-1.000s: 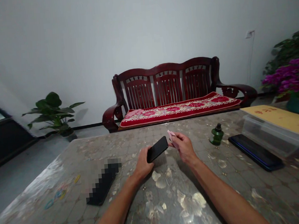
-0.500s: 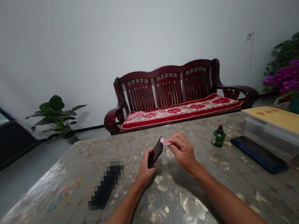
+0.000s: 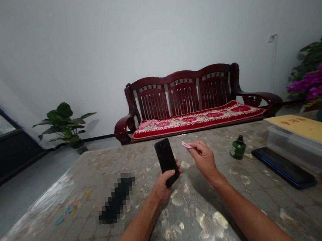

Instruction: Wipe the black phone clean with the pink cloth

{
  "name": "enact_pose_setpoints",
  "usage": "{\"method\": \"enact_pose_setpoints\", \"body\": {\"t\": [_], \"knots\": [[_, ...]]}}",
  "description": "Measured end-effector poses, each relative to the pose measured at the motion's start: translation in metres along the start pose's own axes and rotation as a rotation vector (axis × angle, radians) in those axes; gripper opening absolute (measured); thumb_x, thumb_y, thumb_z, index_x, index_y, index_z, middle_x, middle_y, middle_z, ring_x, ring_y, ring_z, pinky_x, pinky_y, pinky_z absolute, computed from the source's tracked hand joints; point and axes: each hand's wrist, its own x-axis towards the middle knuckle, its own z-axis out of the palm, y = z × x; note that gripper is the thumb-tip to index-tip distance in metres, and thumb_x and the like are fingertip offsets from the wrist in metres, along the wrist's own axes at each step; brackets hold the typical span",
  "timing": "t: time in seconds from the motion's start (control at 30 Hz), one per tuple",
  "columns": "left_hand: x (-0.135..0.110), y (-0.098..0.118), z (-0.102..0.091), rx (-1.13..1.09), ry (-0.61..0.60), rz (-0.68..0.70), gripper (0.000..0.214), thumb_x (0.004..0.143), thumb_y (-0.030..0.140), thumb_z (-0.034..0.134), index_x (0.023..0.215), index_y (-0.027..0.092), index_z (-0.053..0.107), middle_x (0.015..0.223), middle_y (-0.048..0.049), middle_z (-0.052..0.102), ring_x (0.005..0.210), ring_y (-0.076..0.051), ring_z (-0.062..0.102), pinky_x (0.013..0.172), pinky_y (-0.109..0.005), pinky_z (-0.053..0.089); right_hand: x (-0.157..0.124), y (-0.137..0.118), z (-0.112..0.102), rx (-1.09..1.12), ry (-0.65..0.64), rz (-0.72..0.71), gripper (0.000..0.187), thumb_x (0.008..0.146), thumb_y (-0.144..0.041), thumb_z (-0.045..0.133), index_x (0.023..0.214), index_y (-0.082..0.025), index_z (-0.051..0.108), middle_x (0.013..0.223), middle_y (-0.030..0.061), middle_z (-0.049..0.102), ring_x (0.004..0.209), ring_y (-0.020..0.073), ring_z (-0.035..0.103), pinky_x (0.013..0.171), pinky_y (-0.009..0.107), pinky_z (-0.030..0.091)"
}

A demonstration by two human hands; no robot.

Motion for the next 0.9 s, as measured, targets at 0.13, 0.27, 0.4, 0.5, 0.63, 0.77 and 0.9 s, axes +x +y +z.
{"method": "enact_pose_setpoints", "body": {"t": [0.13,0.27,0.4,0.5,0.63,0.77,0.9], "knots": [[0.005,0.02,0.023,-0.271,-0.067,-0.027,0.038,0.076,0.034,0.074,0.106,0.011,0.07,0.089,-0.0073,0.069,0.078,-0.02,0.067,0.095,-0.043,0.051,-0.007,-0.013,0.006,0.003,-0.051,-0.043,0.016,0.09,-0.031,0.064,0.092,-0.023,0.078,0.081,0.0018,0.064,0.075,0.0157,0.059,0.065,0.025,0.046],[0.015,0.034,0.039,-0.462,-0.018,-0.087,0.036,0.087,0.041,0.065,0.103,0.01,0.07,0.086,-0.0086,0.069,0.073,-0.019,0.065,0.088,-0.042,0.055,-0.016,-0.021,0.011,-0.01,-0.073,-0.092,0.016,0.092,-0.028,0.063,0.095,-0.024,0.078,0.082,0.0019,0.064,0.075,0.0154,0.06,0.067,0.026,0.049],[0.021,0.041,0.05,-0.639,0.127,-0.186,0.043,0.093,0.051,0.054,0.095,0.011,0.069,0.086,-0.011,0.069,0.077,-0.021,0.065,0.082,-0.039,0.056,-0.023,-0.021,0.015,-0.037,-0.063,-0.16,0.016,0.092,-0.024,0.062,0.097,-0.024,0.077,0.081,0.0022,0.063,0.076,0.016,0.06,0.068,0.027,0.05],[0.021,0.042,0.052,-0.712,0.177,-0.225,0.045,0.095,0.054,0.05,0.092,0.013,0.068,0.084,-0.0105,0.068,0.077,-0.022,0.066,0.078,-0.038,0.056,-0.026,-0.022,0.016,-0.055,-0.034,-0.21,0.018,0.092,-0.022,0.061,0.1,-0.025,0.077,0.081,0.0023,0.063,0.075,0.0162,0.06,0.068,0.027,0.051],[0.019,0.04,0.053,-0.779,0.212,-0.256,0.045,0.096,0.053,0.047,0.087,0.014,0.066,0.082,-0.0101,0.068,0.073,-0.022,0.067,0.072,-0.036,0.057,-0.028,-0.023,0.016,-0.069,-0.049,-0.263,0.021,0.092,-0.019,0.06,0.104,-0.027,0.076,0.084,0.0025,0.064,0.078,0.0164,0.062,0.07,0.028,0.053],[0.017,0.042,0.057,-0.846,0.234,-0.338,0.054,0.097,0.057,0.045,0.101,0.007,0.064,0.084,-0.0126,0.067,0.071,-0.021,0.067,0.067,-0.032,0.058,-0.031,-0.018,0.017,-0.088,-0.083,-0.313,0.025,0.093,-0.016,0.059,0.107,-0.028,0.075,0.088,0.0033,0.066,0.082,0.0173,0.065,0.074,0.03,0.054],[0.017,0.043,0.057,-0.846,0.241,-0.367,0.058,0.097,0.058,0.043,0.111,0.005,0.061,0.084,-0.0117,0.066,0.069,-0.02,0.066,0.065,-0.031,0.059,-0.033,-0.013,0.018,-0.135,-0.1,-0.34,0.028,0.092,-0.013,0.057,0.109,-0.029,0.075,0.089,0.0037,0.066,0.087,0.0184,0.066,0.077,0.032,0.055]]}}
